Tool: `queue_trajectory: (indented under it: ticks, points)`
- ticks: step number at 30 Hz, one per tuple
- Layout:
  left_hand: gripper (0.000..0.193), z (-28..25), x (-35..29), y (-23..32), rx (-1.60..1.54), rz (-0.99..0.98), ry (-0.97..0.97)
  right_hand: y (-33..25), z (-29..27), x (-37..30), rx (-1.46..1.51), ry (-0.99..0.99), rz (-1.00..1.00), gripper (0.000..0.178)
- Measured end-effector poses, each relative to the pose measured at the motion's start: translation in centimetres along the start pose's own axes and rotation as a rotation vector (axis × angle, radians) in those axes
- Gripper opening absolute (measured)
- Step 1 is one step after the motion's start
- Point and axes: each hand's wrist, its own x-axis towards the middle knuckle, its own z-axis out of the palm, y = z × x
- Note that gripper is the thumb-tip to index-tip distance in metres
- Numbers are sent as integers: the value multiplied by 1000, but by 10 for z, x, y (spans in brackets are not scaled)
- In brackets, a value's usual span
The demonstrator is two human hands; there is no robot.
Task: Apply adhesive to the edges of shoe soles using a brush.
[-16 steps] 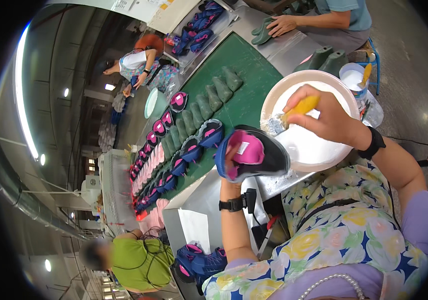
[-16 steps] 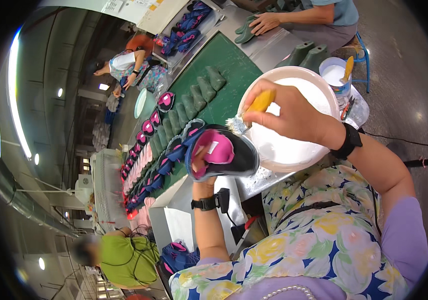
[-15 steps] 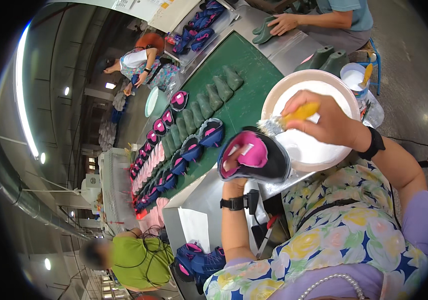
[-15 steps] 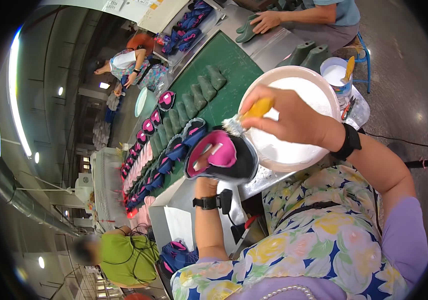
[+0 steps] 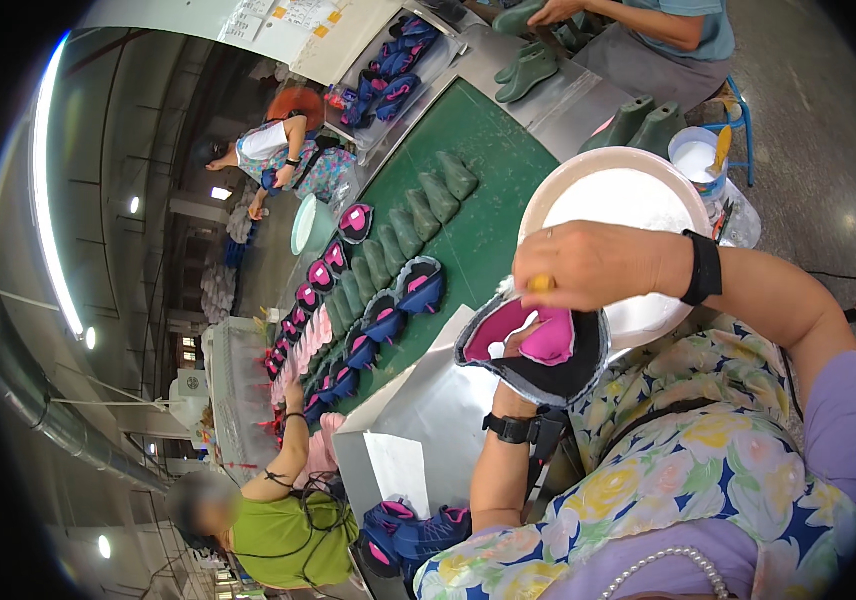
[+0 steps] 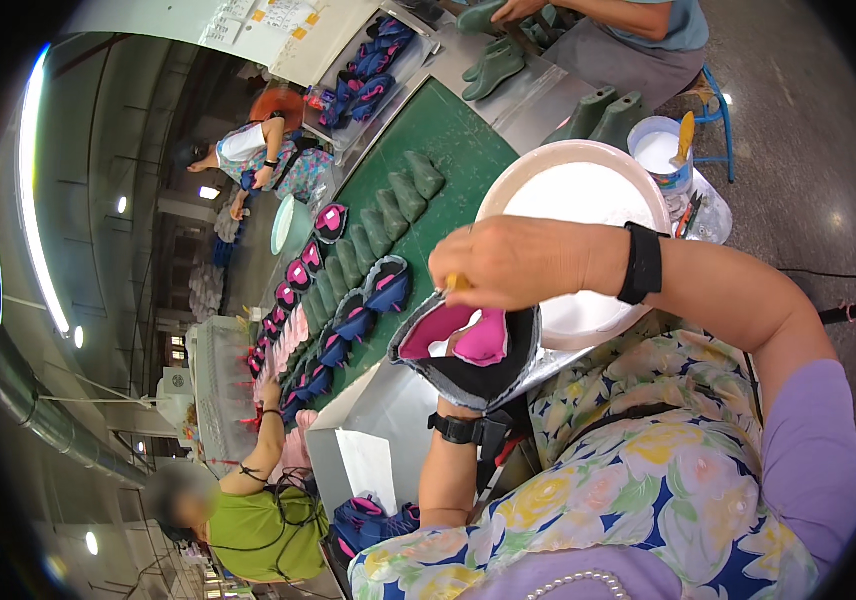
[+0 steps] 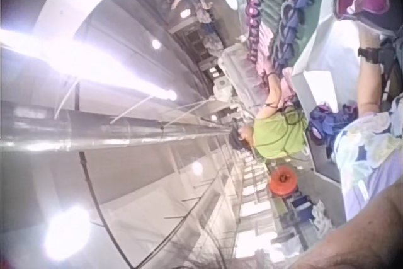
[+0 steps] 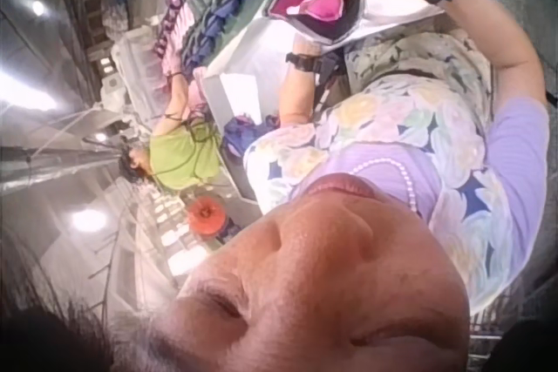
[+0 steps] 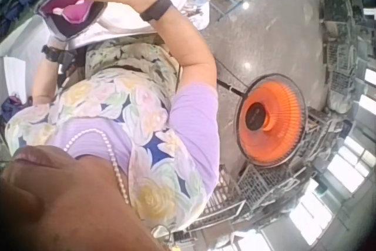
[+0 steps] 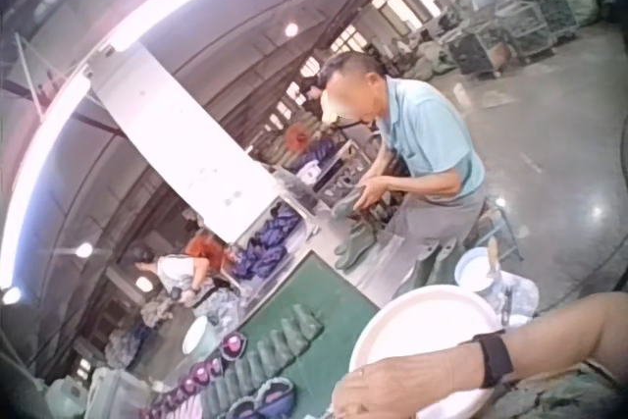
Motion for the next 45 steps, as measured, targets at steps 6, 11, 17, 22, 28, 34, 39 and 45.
queue_trajectory:
  ticks: [6,11,17,22,28,34,39,45]
  points:
    - [37,-8,3,10,-825,-89,127,17,-14,-2,161,-42,419,24]
    - [33,-10,-2,18,-660,-30,425,15,-29,-9,188,-145,562,26]
    - [29,-13,3,37,-456,-18,493,10,-21,-7,167,110,381,22]
    - [27,5,2,46,43,183,576,5,-8,-3,202,29,264,18]
    - [34,-5,3,52,-452,53,628,-1,-21,-17,102,1,390,16]
    - [48,-23,-8,50,-359,339,800,-26,4,-27,251,335,426,16]
    - [48,-32,-18,40,-337,360,840,-47,32,-35,308,110,370,15]
    - [47,-31,-16,44,-347,365,812,-25,16,-36,231,339,535,17]
